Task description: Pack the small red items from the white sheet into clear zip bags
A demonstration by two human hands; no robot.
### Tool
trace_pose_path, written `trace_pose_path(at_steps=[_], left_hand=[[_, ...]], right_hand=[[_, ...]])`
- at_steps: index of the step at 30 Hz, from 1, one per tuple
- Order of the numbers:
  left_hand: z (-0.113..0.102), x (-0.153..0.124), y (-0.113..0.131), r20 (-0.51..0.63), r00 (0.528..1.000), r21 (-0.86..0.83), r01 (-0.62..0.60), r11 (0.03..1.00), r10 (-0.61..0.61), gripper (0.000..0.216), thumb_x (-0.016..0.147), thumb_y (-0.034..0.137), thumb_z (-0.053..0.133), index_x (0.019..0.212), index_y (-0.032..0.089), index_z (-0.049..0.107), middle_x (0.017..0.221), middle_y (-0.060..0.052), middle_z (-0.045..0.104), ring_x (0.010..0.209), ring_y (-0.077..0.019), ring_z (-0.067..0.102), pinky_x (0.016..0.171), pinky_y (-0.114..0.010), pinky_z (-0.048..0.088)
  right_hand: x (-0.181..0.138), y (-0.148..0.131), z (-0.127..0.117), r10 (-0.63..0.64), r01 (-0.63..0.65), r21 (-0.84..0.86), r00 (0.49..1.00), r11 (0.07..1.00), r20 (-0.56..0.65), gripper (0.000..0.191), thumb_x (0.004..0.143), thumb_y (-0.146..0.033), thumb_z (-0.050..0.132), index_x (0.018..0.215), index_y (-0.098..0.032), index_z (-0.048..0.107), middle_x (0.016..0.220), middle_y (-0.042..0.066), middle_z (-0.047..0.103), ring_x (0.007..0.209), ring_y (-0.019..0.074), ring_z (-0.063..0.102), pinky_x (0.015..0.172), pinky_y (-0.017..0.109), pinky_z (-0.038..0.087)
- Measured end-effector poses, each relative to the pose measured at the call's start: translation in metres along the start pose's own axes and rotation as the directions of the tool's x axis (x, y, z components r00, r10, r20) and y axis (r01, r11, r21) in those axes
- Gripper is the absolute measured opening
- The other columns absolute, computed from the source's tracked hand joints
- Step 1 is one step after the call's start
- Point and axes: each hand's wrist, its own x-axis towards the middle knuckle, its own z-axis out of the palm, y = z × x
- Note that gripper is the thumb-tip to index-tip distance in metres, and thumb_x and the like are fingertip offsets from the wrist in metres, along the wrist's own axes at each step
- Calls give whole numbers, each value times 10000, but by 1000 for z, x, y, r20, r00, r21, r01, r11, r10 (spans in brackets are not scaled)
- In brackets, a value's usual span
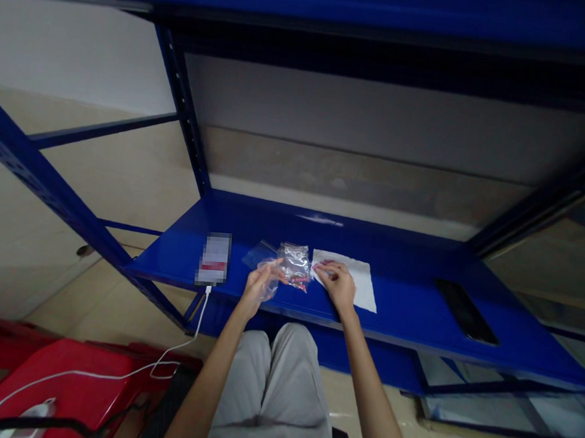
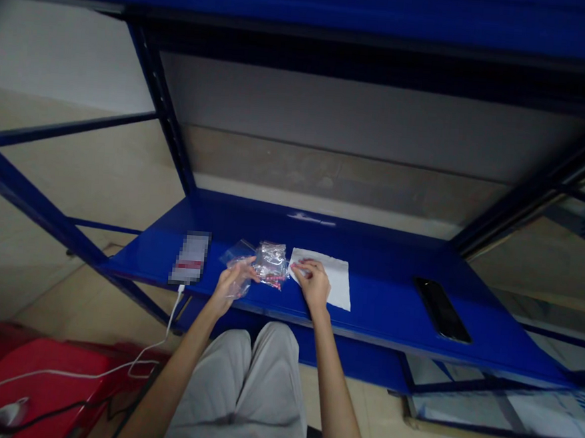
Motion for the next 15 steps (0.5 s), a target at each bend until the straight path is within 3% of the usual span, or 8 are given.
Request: trace_pose_path(at_steps=[4,7,10,13,15], left_hand=[[7,-7,1,-7,999,64,-49,997,49,574,765,515,504,1202,143,502,871,-102,652,685,-159,615,380,-163,342],[15,-10,6,1,978,332,-199,922,211,497,737,443,582,1148,164,555,877,-77,664,798,-186,614,605,-250,461],[25,-8,12,105,914,634,-365,682,391,423,662,400,674,1030,196,632,846,-47,674,855,-198,589,822,-353,423],[35,-7,14,245,858,782,-450,431,451,464,628,400,704,1053,234,619,886,-37,672,860,-195,579,847,-378,394],[39,-9,12,287,844,828,-456,325,454,484,649,391,692,1099,248,588,921,-36,666,884,-191,577,853,-373,380]], right_hand=[[-3,-3,0,26,-26,-63,1000,998,0,307,704,-505,587,753,-228,711,917,43,632,535,108,532,526,244,421],[-5,-5,0,41,-41,-96,999,995,-7,302,712,-499,579,769,-232,708,917,33,632,544,108,542,537,247,418],[-4,-7,2,61,-63,-126,998,990,-20,271,706,-488,586,768,-254,707,919,18,630,638,137,583,563,251,421],[-3,-11,2,62,-66,-131,998,989,-33,224,710,-451,589,744,-265,708,909,12,626,762,172,600,590,253,427],[-3,-18,0,68,-75,-98,995,992,-69,225,723,-433,577,737,-252,710,909,22,621,735,169,596,584,256,431]])
